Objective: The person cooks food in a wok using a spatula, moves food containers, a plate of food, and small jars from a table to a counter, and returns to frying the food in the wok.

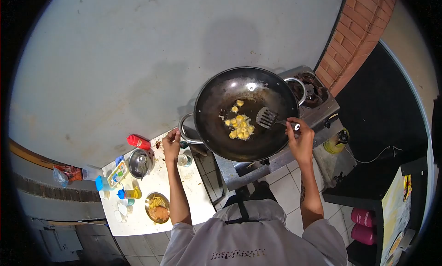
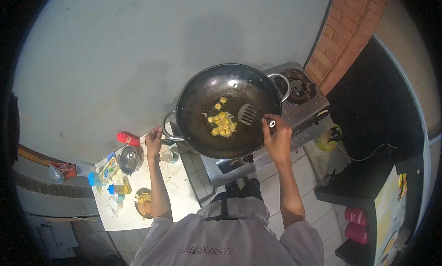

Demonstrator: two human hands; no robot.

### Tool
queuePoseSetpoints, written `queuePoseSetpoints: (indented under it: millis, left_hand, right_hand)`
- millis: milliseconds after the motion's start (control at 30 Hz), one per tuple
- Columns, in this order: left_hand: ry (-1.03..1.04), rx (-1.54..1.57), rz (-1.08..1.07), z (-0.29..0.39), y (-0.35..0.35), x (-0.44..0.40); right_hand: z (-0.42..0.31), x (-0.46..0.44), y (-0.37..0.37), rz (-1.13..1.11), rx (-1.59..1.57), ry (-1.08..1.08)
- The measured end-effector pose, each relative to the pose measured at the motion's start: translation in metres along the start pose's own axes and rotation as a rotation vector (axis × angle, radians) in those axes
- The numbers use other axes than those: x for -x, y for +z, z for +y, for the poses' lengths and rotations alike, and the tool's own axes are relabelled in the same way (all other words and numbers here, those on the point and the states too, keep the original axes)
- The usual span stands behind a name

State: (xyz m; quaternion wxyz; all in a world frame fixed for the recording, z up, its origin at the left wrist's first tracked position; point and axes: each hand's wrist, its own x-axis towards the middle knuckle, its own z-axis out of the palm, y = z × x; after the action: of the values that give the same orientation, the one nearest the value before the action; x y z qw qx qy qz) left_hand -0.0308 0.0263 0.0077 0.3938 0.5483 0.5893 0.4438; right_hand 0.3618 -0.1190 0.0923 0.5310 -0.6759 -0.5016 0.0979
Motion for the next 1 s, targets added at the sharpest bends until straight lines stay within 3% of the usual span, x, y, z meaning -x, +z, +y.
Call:
queuePoseSetpoints:
  millis: [133,633,1000]
  left_hand:
    - [0.096,-0.067,0.022,0.003,0.001,0.003]
    - [0.000,-0.081,0.223,0.010,0.018,0.036]
    - [-0.053,-0.020,0.236,0.028,0.028,0.062]
  right_hand:
    - [0.001,-0.011,-0.004,-0.020,-0.043,0.065]
    - [0.028,-0.082,-0.002,-0.154,-0.139,-0.090]
    - [0.079,-0.080,-0.069,-0.236,-0.476,0.056]
